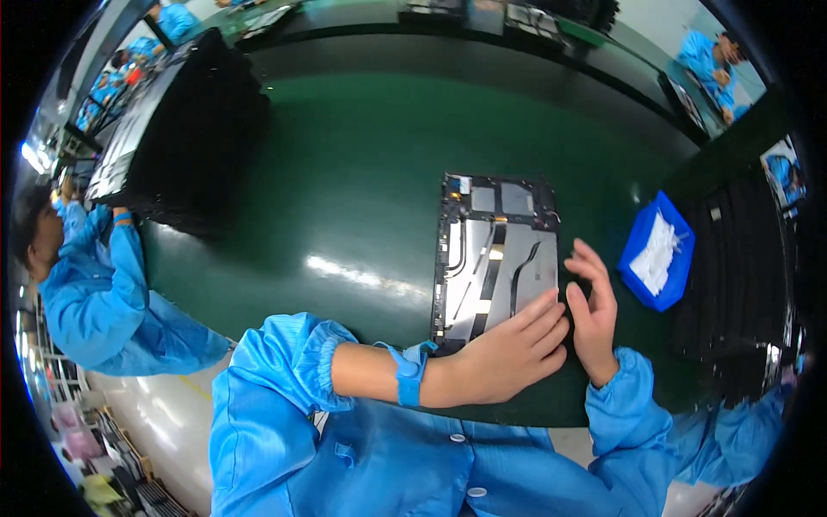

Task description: The person takes tablet assemblies from the conveyor, attaches and adheres ribbon cables onto each device by hand, and stacks the assembled tablets.

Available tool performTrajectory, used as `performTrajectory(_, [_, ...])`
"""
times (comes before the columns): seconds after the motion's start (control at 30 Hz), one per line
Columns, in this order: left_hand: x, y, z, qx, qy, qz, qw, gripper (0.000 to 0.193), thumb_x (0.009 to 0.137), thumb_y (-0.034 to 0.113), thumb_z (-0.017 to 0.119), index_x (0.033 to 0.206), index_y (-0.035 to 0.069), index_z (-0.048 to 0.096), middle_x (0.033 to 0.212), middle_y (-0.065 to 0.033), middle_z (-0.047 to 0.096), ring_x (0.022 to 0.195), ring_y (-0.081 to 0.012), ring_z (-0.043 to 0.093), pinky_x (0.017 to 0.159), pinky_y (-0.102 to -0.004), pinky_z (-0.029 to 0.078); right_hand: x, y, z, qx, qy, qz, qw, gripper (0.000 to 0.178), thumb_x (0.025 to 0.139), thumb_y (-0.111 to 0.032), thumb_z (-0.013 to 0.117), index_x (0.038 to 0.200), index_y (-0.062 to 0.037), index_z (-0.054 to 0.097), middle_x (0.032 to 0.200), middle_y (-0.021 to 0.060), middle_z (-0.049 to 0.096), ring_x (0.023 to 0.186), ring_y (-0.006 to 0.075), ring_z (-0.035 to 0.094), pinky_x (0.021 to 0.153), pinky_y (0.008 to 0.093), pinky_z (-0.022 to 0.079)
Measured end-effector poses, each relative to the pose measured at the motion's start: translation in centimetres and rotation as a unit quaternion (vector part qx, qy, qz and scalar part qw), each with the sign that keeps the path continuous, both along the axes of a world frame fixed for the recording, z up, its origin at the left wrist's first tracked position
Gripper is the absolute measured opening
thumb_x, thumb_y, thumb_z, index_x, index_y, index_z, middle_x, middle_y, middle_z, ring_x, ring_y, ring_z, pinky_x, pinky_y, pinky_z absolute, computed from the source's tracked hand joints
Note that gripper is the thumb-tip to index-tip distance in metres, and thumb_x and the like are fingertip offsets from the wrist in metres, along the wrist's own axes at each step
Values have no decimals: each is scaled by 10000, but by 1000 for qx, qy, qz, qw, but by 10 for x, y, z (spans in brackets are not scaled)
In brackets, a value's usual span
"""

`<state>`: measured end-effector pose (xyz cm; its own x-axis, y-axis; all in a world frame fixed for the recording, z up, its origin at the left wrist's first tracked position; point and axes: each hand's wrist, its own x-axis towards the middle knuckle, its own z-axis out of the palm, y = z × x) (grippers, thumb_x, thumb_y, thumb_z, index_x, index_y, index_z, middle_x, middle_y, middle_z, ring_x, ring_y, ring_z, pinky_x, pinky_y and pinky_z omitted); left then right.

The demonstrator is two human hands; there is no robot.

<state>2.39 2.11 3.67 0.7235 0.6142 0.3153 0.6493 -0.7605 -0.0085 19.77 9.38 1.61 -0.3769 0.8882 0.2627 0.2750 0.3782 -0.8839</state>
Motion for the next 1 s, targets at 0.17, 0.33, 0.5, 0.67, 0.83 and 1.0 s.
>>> performTrajectory(0.17, [-54,10,0,-88,-44,8,995,446,783,328,659,1141,77,569,1242,-177,521,1283,-334,434,1166,-536,182,-2,0,0,-17,-49,34,998,279,854,3,545,1129,-22,583,1396,174,450,1269,302,471,1068,390,360])
performTrajectory(0.33, [-144,21,3,-89,-8,55,994,465,798,341,667,1180,109,538,1332,-161,481,1329,-312,408,1161,-556,185,-3,-5,5,-22,-66,53,996,288,856,-5,553,1141,-33,576,1413,167,426,1265,305,474,1070,389,364])
performTrajectory(0.5, [-206,20,19,-68,49,64,994,437,824,346,636,1173,101,541,1330,-134,492,1308,-297,426,1166,-531,195,-4,-8,8,4,-114,65,991,314,827,4,587,1136,-51,580,1403,156,438,1267,307,465,1066,391,366])
performTrajectory(0.67, [-250,14,27,-78,108,87,987,454,828,335,630,1208,102,541,1374,-127,463,1335,-287,398,1165,-511,211,-11,-8,9,37,-133,70,988,326,790,4,616,1109,-59,598,1362,154,488,1213,308,495,1023,393,376])
performTrajectory(0.83, [-266,12,31,-85,111,66,988,557,828,458,605,1215,63,539,1436,-174,411,1375,-326,345,1155,-511,228,-10,-8,11,57,-142,74,985,321,774,-20,633,1091,-66,609,1335,145,515,1196,310,503,1009,397,371])
performTrajectory(1.0, [-196,16,10,5,-38,13,999,326,761,206,686,1035,51,603,1278,-184,544,1206,-339,521,1049,-476,402,-13,-9,7,108,-178,123,970,306,773,-80,634,1078,-75,618,1284,138,548,1182,324,505,986,419,372])
